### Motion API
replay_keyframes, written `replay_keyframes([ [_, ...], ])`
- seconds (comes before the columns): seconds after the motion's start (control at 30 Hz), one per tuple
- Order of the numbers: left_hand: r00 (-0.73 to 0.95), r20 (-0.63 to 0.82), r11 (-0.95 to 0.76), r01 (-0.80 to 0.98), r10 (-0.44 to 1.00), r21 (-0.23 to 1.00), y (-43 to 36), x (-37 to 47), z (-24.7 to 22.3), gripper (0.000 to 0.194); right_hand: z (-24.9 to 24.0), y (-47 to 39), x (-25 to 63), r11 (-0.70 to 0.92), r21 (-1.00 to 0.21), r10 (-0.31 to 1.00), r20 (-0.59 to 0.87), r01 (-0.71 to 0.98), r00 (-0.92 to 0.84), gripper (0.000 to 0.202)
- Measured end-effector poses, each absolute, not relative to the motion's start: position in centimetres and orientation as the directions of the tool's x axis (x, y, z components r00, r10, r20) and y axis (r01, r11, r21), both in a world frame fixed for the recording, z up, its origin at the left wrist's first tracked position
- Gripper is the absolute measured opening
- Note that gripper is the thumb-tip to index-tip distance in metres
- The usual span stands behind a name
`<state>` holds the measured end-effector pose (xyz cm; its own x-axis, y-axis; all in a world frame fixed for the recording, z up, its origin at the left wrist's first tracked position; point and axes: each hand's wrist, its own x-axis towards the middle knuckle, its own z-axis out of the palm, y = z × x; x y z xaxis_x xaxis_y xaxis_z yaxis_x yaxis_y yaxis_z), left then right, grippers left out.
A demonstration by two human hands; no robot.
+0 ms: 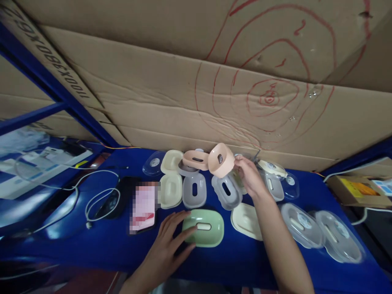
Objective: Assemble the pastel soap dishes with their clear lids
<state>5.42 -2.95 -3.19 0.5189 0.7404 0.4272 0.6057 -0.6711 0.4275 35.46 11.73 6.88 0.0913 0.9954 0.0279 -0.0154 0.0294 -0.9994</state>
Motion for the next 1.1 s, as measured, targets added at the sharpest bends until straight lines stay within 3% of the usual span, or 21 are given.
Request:
replay_keyframes([
  [0.13,0.456,0.491,-0.661,0.617,0.743,0.427,-0.1,6.9,-0.8,0.053,7.0,10.8,33.8,0.009,-0.988,0.996,-0.005,0.157,-0.087,0.028],
  [0.23,0.457,0.538,-0.684,0.632,0.708,0.363,3.1,8.4,1.0,0.067,7.1,9.4,32.0,0.107,-0.964,0.963,0.04,0.244,-0.267,0.027],
  [0.33,0.473,0.534,-0.689,0.643,0.7,0.334,5.4,9.1,2.2,0.066,7.3,8.2,30.8,0.183,-0.956,0.927,0.09,0.229,-0.365,0.019],
  [0.4,0.474,0.516,-0.686,0.623,0.714,0.377,6.2,9.2,2.6,0.063,7.6,8.0,30.8,0.165,-0.969,0.919,0.084,0.182,-0.385,0.017],
  [0.53,0.353,0.568,-0.651,0.574,0.744,0.497,7.1,9.2,2.3,0.068,8.5,8.7,31.9,0.035,-0.999,0.969,0.036,-0.01,-0.243,0.02],
  [0.67,0.284,0.568,-0.608,0.591,0.772,0.53,7.8,9.8,1.8,0.075,9.6,8.2,33.7,-0.002,-0.992,0.998,0.006,-0.124,-0.062,0.022],
  [0.8,0.421,0.475,-0.618,0.671,0.773,0.41,7.0,9.3,1.3,0.09,9.4,4.3,35.2,0.011,-0.99,1.0,0.01,-0.144,0.004,0.024],
  [0.9,0.493,0.416,-0.629,0.713,0.764,0.31,5.6,7.9,0.5,0.088,7.4,0.2,35.4,-0.049,-0.969,0.999,-0.045,-0.24,-0.021,0.028],
  [1.1,0.51,0.399,-0.644,0.655,0.762,0.395,3.7,6.3,-0.2,0.083,1.8,-4.4,33.4,-0.225,-0.847,0.959,-0.28,-0.482,0.045,0.038],
])
